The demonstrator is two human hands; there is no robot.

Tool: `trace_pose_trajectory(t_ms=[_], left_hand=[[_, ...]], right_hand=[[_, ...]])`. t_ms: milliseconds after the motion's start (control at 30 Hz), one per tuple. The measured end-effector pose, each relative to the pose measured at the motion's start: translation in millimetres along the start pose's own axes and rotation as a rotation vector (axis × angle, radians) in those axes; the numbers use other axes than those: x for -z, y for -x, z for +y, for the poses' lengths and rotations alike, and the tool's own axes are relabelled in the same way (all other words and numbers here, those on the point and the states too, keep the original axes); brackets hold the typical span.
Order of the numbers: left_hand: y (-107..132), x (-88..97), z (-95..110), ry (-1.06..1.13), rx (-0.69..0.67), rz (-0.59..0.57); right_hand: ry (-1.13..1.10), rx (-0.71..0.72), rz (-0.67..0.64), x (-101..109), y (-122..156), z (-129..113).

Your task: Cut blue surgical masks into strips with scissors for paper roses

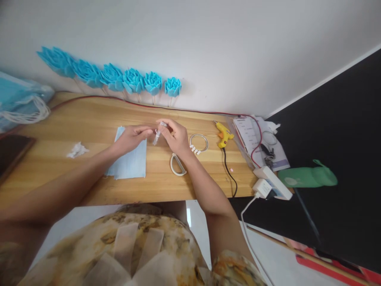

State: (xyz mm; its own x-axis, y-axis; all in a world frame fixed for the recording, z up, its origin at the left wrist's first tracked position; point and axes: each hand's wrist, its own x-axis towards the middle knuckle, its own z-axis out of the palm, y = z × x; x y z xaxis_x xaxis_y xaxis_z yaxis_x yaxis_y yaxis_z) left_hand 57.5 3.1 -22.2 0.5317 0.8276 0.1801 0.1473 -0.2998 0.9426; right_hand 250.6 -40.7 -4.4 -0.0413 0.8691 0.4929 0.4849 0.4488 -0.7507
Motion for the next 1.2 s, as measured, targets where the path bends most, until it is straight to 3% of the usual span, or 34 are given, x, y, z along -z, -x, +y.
trace_pose_trajectory(t_ms=[133,200,333,433,567,833,967,1200], left_hand=[[-0.8,1.5,0.3,0.05,0.035,0.091],[-0.9,0.3,-0.9,0.066,0.037,0.097],[1.4,-2.3,1.9,0.056,0.012,0.031],[4.4,-2.1,10.3,0.096,0.024,-0.124],[5.8,-0.3,18.8,0.196,0.1,-0.355],[4.7,-3.8,10.3,0.232,0.122,-0.306],[4.5,-5.9,10.6,0.184,0.091,-0.288],[4.2,-4.9,11.9,-0.031,-0.025,-0.192]], right_hand=[[0.169,0.128,-0.176,-3.9,0.7,-3.3],[0.177,0.13,-0.199,-4.6,0.7,-2.5],[-0.031,0.0,-0.025,-1.4,-0.2,2.0],[-0.208,-0.122,0.049,0.1,-1.3,5.9],[-0.361,-0.242,0.032,-1.9,-3.2,7.0],[-0.639,-0.43,-0.043,-6.9,-8.2,5.7],[-0.561,-0.367,-0.109,-7.8,-5.0,2.7],[-0.239,-0.105,-0.08,-3.1,0.8,-18.5]])
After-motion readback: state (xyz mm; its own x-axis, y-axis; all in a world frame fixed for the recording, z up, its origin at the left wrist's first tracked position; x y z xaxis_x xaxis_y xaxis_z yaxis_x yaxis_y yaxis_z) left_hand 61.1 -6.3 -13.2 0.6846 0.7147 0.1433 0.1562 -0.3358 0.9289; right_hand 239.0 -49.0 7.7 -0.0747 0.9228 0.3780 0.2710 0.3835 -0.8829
